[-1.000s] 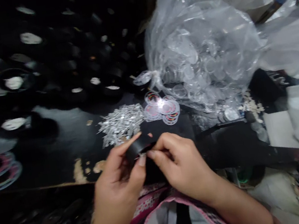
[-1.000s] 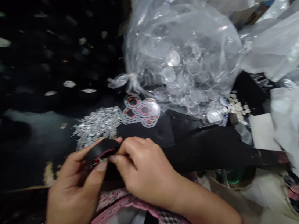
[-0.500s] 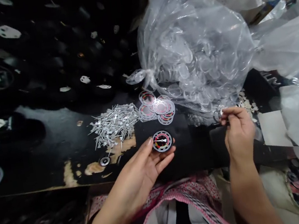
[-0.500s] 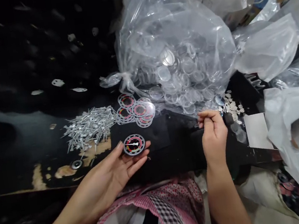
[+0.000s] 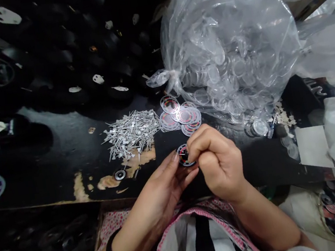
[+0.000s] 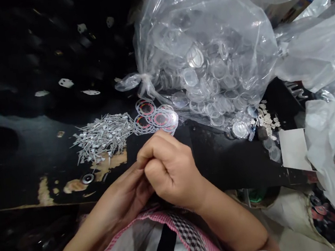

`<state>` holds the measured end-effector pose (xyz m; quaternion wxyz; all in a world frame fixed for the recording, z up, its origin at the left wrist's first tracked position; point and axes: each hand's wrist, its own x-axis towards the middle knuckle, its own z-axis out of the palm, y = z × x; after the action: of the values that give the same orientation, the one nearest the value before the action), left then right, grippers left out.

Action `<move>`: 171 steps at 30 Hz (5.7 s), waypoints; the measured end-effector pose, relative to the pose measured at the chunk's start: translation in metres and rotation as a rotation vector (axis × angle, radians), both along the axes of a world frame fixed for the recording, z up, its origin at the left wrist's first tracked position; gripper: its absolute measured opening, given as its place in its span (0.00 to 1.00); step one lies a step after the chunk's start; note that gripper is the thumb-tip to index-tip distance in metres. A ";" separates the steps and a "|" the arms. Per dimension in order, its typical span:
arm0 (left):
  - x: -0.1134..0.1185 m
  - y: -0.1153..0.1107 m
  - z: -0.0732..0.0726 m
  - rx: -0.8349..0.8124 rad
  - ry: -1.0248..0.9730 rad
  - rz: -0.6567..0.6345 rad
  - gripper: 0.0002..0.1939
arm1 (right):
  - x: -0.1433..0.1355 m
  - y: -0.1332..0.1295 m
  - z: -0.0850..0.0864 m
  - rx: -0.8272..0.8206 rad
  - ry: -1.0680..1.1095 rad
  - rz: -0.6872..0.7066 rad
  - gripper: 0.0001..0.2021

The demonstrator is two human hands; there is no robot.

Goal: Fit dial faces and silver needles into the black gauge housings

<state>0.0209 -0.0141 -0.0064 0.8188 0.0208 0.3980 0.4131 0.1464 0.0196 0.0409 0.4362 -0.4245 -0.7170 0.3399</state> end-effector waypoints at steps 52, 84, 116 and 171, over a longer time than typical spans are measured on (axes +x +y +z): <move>-0.013 0.001 0.004 0.114 0.347 0.045 0.15 | 0.006 0.001 -0.004 0.189 -0.811 -0.001 0.10; -0.007 0.006 -0.001 0.061 0.241 0.092 0.19 | 0.091 0.096 -0.013 -0.019 -0.664 -0.723 0.14; -0.093 -0.052 0.013 0.358 1.022 0.002 0.16 | -0.018 0.014 -0.012 -0.187 -0.245 0.079 0.15; -0.046 -0.001 0.010 0.132 0.285 0.181 0.19 | 0.025 0.052 -0.026 -0.098 -0.923 -0.225 0.17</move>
<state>-0.0248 -0.0151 0.0034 0.7104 0.0967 0.4824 0.5033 0.1709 0.0711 0.0153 0.0857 -0.6262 -0.7685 0.0998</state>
